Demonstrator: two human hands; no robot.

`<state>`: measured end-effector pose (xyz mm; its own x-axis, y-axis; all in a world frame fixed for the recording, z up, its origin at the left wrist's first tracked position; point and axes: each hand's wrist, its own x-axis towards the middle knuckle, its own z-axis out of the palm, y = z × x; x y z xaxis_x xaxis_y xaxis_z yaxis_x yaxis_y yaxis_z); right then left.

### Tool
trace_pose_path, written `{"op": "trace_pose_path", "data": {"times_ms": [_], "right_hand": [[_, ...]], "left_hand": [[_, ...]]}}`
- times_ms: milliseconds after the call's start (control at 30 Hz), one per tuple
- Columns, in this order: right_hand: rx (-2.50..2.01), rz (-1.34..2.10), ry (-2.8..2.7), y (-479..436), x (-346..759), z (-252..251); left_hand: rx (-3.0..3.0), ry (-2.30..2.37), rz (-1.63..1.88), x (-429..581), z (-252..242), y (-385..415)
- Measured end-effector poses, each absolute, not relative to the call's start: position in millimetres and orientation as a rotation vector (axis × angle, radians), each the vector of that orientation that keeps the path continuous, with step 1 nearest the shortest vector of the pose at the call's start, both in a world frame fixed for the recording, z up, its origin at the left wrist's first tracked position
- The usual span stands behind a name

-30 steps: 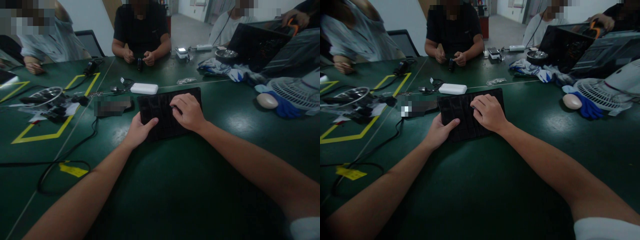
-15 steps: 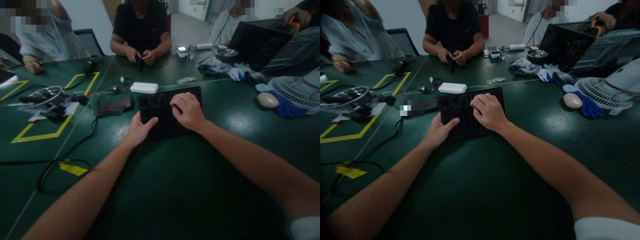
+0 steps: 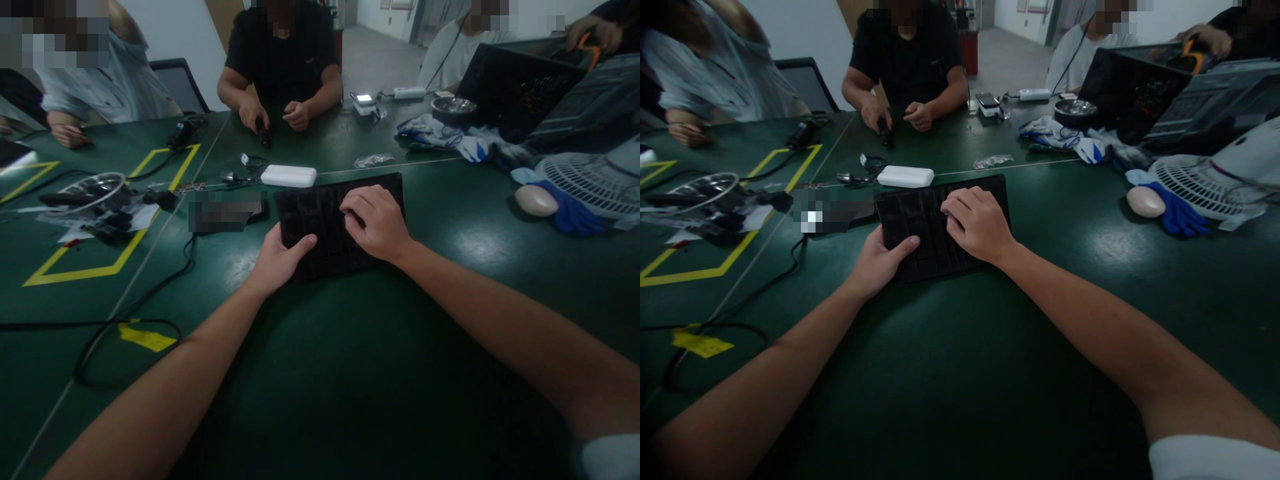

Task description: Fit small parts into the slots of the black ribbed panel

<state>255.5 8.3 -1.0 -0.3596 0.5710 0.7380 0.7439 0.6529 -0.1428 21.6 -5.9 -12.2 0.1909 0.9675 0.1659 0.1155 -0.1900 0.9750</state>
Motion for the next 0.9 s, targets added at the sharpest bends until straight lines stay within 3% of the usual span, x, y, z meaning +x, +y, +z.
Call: {"op": "trace_pose_path", "data": {"times_ms": [900], "right_hand": [[-1.040,-0.243,-2.073,6.8,254.6,-0.1]], "left_hand": [[1.527,1.082,1.120,20.8,-11.3,-7.3]]}}
